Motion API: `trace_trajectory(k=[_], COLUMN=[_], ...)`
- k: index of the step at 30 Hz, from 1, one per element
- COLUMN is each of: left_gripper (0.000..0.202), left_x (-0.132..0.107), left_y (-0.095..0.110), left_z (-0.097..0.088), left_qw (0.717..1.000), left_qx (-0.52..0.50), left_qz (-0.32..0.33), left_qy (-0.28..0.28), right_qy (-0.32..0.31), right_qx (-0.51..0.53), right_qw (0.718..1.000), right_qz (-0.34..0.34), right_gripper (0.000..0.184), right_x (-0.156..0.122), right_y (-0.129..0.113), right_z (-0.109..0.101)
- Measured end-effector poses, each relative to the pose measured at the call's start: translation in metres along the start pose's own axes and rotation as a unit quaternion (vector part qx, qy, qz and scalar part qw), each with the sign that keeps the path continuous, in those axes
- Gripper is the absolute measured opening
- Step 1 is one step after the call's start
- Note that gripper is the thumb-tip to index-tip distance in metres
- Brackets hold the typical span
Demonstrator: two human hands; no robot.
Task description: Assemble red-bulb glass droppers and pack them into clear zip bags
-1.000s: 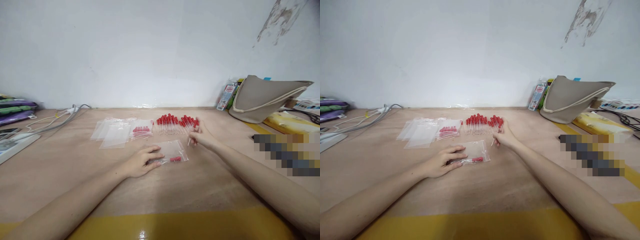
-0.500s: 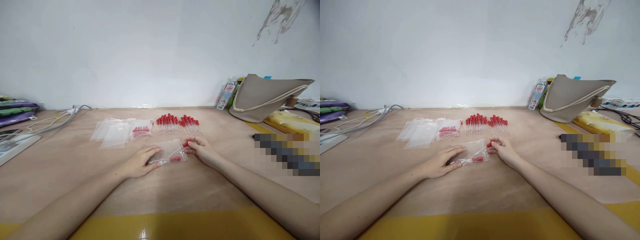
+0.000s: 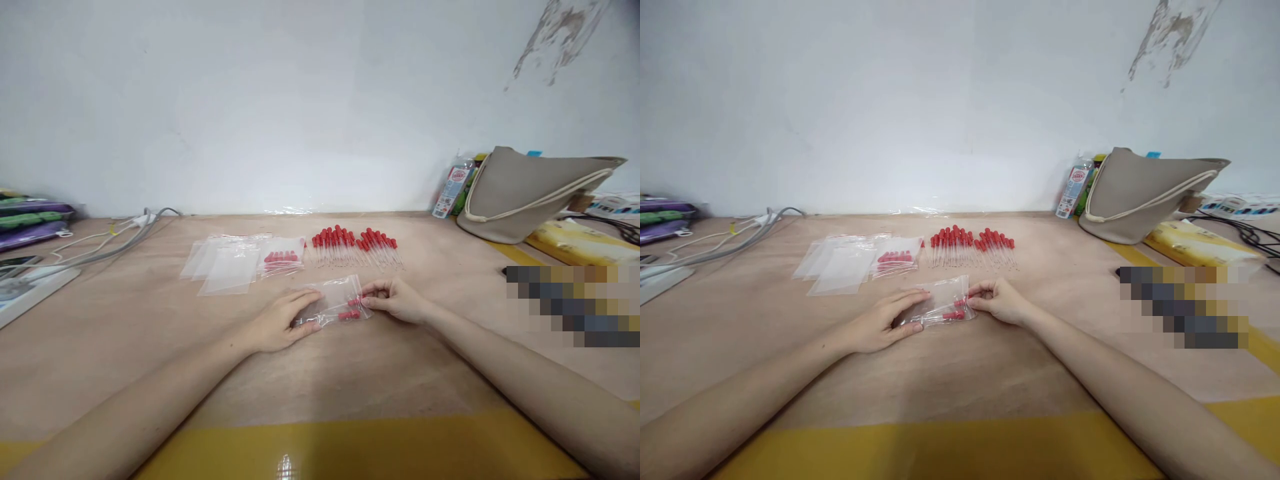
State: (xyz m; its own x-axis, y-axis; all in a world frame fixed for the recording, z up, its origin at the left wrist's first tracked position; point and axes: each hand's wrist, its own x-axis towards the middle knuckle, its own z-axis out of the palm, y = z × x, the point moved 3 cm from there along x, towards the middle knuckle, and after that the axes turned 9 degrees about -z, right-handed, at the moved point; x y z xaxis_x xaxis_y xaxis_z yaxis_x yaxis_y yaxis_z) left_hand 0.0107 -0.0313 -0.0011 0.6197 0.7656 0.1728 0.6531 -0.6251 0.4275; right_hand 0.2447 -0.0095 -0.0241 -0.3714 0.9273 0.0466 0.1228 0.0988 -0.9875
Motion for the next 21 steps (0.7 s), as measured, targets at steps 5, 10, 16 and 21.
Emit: trace_trajectory(k=[5,10,16,21], left_gripper=[0.048,0.049,0.046,0.043], left_x=[0.000,0.001,0.000,-0.001], left_y=[0.000,-0.001,-0.002,-0.004], left_z=[0.000,0.001,0.001,0.002], left_qw=[1.000,1.000,1.000,1.000], left_qx=[0.000,0.004,0.008,0.010], left_qz=[0.007,0.011,0.014,0.005], left_qy=[0.002,0.000,-0.005,-0.015], right_qy=[0.023,-0.065,-0.100,0.164], right_qx=[-0.036,-0.061,-0.067,-0.323], right_qw=[0.999,0.996,0.993,0.930], right_qz=[0.005,0.010,0.012,-0.057], right_gripper=[0.031,0.040,0.046,0.017], right_x=[0.000,-0.008,-0.007,0.024], right_y=[-0.002,-0.012,-0.013,-0.013], right_z=[-0.003,0.002,-0.001,-0.046])
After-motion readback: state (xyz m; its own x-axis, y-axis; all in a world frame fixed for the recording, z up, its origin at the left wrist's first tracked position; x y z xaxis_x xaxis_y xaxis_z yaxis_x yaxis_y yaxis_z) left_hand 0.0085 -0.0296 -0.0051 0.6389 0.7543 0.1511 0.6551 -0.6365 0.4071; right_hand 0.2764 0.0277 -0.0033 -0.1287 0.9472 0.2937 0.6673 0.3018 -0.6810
